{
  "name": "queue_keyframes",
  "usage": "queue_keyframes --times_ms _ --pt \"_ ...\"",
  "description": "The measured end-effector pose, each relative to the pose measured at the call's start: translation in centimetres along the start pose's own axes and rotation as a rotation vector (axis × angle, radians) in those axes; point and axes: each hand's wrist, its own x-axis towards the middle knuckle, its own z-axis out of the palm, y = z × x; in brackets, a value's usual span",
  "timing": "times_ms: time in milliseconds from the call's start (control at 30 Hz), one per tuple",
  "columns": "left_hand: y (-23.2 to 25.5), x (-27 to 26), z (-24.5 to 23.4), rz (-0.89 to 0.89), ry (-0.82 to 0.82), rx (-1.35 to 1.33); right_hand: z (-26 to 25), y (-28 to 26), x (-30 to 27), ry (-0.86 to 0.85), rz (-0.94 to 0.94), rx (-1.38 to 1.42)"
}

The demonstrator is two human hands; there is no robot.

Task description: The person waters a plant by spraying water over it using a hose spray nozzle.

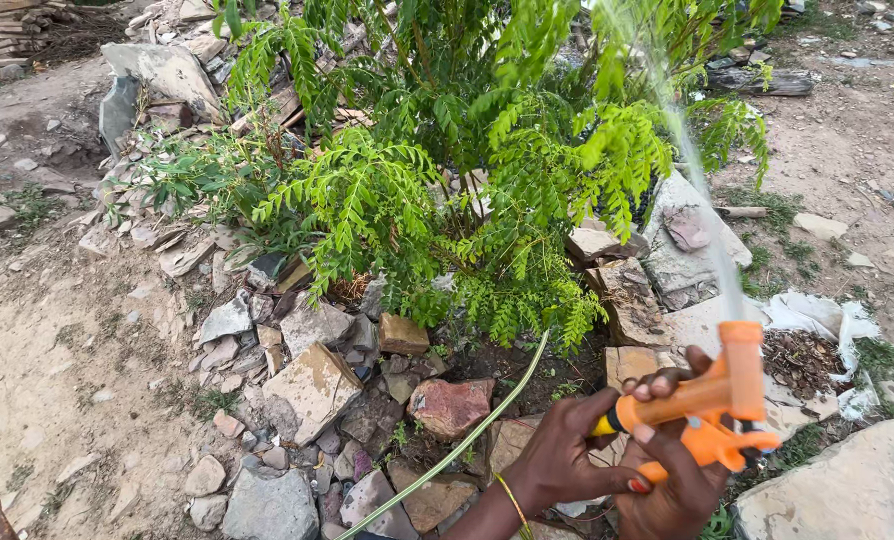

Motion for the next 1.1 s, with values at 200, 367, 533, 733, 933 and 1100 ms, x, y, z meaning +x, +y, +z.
queue_keyframes --times_ms 200,367,533,733,933,1100 --pt "1.5 1.0 -1.2 0.082 -0.061 -0.099 1.6 -2.4 -0.5 -0.099 -0.093 0.071" --pt "1.7 1.3 -0.7 0.143 -0.020 -0.124 2.5 -3.3 -0.5 -0.081 -0.089 -0.009" --pt "1.4 1.0 -0.1 0.108 0.019 -0.110 1.8 -3.1 0.8 -0.102 -0.010 -0.022" --pt "1.2 0.9 0.6 0.091 0.064 -0.104 1.4 -2.8 1.2 -0.101 -0.010 0.002" --pt "0.8 1.3 0.9 0.113 0.051 -0.062 0.0 -2.7 1.1 -0.062 -0.019 0.011" --pt "0.5 1.8 1.1 0.128 -0.047 -0.041 -1.6 -2.7 0.7 0.019 -0.098 -0.025"
